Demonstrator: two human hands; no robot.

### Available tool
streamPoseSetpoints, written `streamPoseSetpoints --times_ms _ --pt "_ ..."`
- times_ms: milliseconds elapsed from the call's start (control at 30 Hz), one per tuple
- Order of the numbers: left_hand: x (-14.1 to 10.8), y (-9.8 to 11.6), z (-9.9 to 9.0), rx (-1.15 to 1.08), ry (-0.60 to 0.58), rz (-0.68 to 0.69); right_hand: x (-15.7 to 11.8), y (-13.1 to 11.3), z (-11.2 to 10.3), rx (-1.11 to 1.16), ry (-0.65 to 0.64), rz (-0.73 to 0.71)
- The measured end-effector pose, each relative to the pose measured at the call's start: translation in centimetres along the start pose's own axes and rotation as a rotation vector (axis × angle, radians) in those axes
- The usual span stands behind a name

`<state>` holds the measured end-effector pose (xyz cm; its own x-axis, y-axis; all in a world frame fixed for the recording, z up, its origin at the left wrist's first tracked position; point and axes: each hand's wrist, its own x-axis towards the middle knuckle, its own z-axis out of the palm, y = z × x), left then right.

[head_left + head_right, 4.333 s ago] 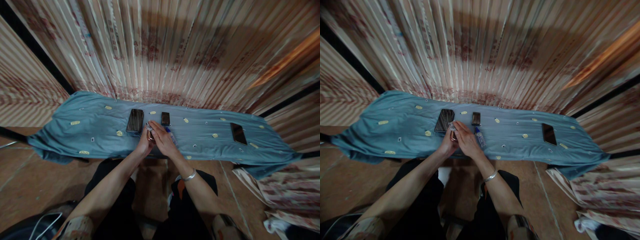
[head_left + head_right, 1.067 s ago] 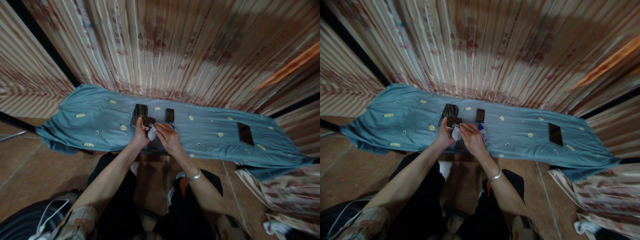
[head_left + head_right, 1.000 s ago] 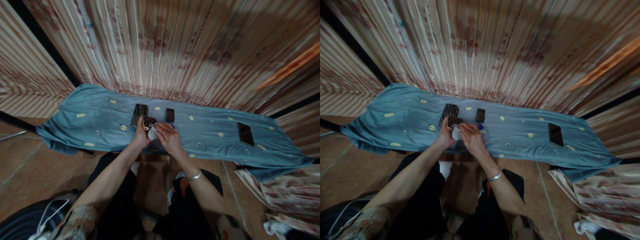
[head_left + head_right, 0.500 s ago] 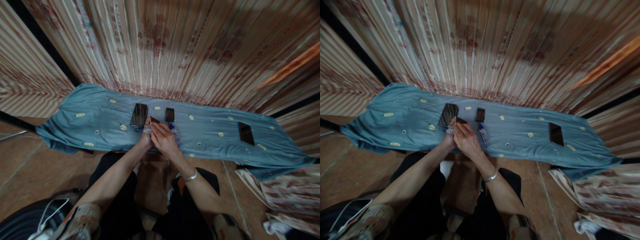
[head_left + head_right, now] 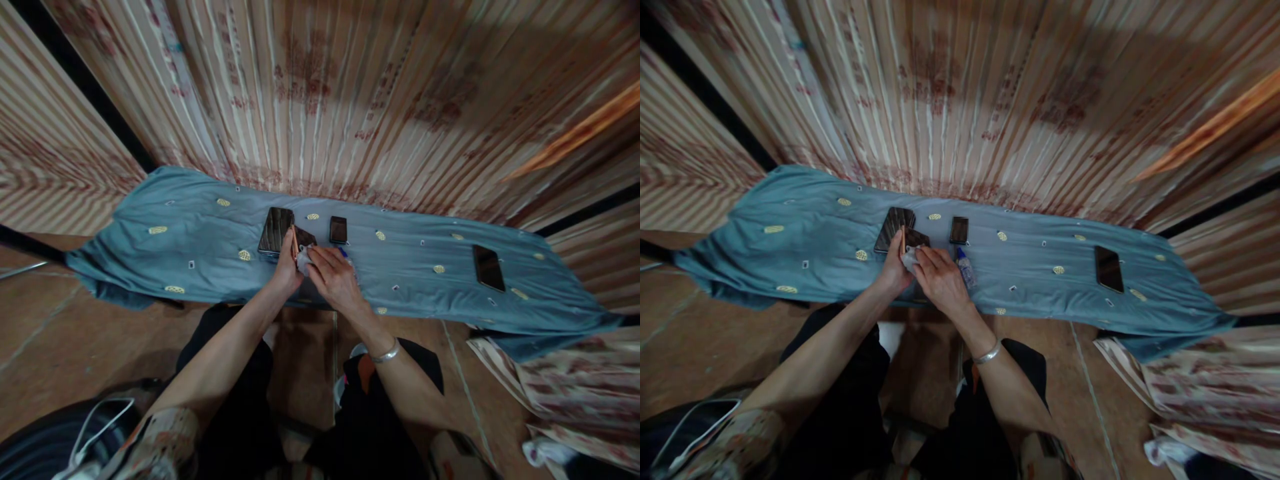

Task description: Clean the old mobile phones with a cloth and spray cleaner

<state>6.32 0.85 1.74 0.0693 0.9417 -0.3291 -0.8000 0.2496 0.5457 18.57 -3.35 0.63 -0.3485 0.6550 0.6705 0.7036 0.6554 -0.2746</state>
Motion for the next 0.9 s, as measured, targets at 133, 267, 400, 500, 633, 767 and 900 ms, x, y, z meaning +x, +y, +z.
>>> streamPoseSetpoints --times_ms 133,267,400,500,633,767,900 --pt "-0.6 -0.1 0.7 -0.013 0.029 -0.038 0.0 -0.4 0.3 0.013 0.036 0.021" --pt "-0.7 0.0 1.2 -0.025 0.049 0.078 0.3 -0.5 0.5 0.112 0.028 0.111" --pt "-0.3 -0.2 0.6 0.066 0.026 0.109 0.6 -0.5 0.6 0.215 0.042 0.229" --pt "-0.2 -0.7 -0.1 0.163 -0.013 0.107 0.8 -0.2 0.7 0.253 0.085 0.303" --pt "-0.3 -1.2 -0.5 0.230 -0.052 0.132 1.0 0.3 0.7 0.267 0.104 0.381" --pt "-0.2 -1.0 -0.5 0.261 -0.051 0.163 0.9 0.4 0.6 0.260 0.092 0.389" --pt "0.0 -0.4 -0.4 0.278 -0.024 0.172 0.8 0.0 0.4 0.253 0.075 0.341"
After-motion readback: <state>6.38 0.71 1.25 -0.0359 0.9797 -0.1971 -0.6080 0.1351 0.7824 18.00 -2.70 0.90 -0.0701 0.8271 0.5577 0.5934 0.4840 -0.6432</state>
